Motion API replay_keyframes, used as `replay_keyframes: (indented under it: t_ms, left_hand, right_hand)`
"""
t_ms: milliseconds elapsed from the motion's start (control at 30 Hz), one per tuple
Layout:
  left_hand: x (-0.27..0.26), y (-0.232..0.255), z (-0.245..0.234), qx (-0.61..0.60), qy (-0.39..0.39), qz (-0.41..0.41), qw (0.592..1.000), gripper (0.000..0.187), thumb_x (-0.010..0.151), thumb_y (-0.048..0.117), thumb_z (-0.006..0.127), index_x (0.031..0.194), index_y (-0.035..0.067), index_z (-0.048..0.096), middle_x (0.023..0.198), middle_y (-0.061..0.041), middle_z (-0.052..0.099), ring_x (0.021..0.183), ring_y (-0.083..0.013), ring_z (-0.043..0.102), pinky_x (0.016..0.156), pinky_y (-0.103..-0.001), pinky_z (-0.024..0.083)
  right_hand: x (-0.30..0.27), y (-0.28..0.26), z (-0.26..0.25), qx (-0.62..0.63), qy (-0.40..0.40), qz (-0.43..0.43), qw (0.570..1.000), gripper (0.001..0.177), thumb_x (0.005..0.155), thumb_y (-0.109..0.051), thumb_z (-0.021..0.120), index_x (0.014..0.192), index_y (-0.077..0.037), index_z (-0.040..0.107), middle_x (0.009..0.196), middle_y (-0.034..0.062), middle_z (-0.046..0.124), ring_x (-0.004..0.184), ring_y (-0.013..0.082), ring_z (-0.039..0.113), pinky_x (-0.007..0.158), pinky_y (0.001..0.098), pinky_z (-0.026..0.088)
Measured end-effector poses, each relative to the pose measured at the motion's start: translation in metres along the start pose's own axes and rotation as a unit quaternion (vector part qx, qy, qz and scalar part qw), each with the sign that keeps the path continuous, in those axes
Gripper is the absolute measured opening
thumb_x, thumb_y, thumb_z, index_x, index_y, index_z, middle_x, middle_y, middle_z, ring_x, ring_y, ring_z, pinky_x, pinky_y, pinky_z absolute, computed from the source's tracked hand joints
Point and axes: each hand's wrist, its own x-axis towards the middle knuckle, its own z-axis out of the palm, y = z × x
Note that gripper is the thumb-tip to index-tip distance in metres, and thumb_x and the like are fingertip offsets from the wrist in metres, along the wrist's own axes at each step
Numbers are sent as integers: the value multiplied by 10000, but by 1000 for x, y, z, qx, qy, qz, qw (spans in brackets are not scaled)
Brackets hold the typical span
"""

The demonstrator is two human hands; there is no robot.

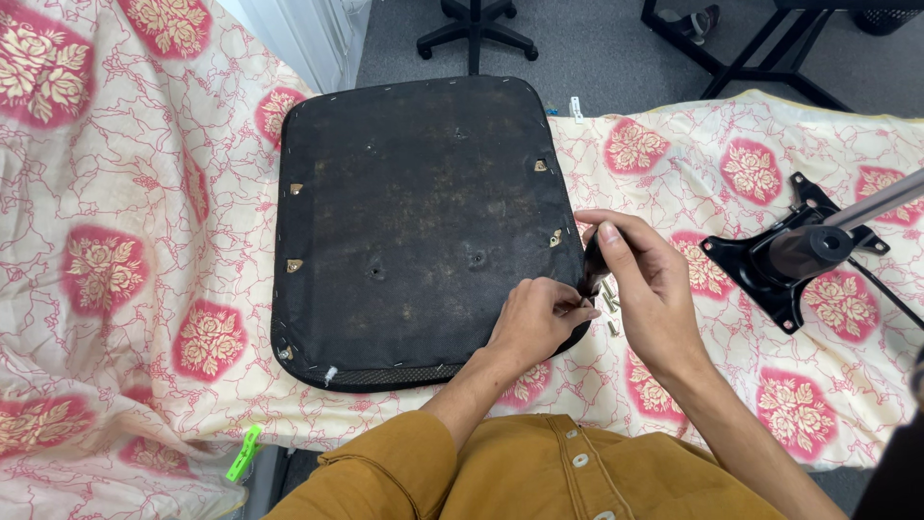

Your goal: The person uses a manual screwdriver to remove multiple screws from the underside of a black chair seat. The screws are placed on the patterned cloth surface next to the seat. The chair gas lift mechanism is visible nearby but not handled.

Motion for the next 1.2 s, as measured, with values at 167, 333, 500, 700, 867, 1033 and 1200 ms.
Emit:
replay_keyframes:
  t_ms: [167,333,500,700,867,1033,1200]
  left_hand:
    - [-2,3,-1,3,-8,-40,999,336,834,315,810,960,5,779,880,-197,772,852,-304,774,795,-382,580]
    - [-2,4,-3,-35,-46,-19,998,235,927,204,696,988,-11,769,853,-232,749,810,-345,758,752,-424,557]
    - [6,0,-7,-15,-62,6,998,209,907,187,718,989,5,781,901,-214,762,856,-334,757,775,-409,567]
    - [8,-1,-8,-12,-52,19,998,250,866,240,772,999,30,794,928,-176,777,875,-290,775,811,-377,587]
    - [8,-3,-5,-7,-30,8,999,300,833,273,808,992,19,793,942,-173,783,895,-280,782,823,-367,601]
    - [7,-7,-3,-14,-25,25,999,279,840,248,794,913,-20,772,824,-198,750,787,-322,749,748,-398,571]
    - [10,-8,1,-20,-68,-5,997,264,932,215,716,894,-45,742,743,-233,693,699,-371,712,690,-440,541]
  right_hand:
    - [-2,1,0,17,-6,-30,999,243,1107,-221,493,1206,-43,626,1042,46,707,925,71,613,817,255,507]
    - [3,5,-1,0,-7,-45,999,286,1125,-215,436,1126,-25,649,1022,45,706,932,78,610,854,264,495]
    - [7,9,-2,-39,-4,-18,999,369,1130,-223,419,1068,-22,722,900,50,656,820,88,560,782,273,470]
    - [12,8,0,32,9,-5,999,195,1084,-180,496,1098,-38,629,937,44,683,823,73,588,728,255,475]
    - [14,8,-1,18,21,-2,1000,249,1102,-210,498,1072,-27,664,932,22,660,799,65,565,710,243,480]
    - [12,6,0,-6,7,-8,1000,276,1091,-223,519,1181,-39,704,897,14,617,806,64,539,723,242,459]
    - [15,7,3,29,-3,-12,1000,205,1087,-216,526,1097,-35,623,983,31,692,851,70,589,749,245,487]
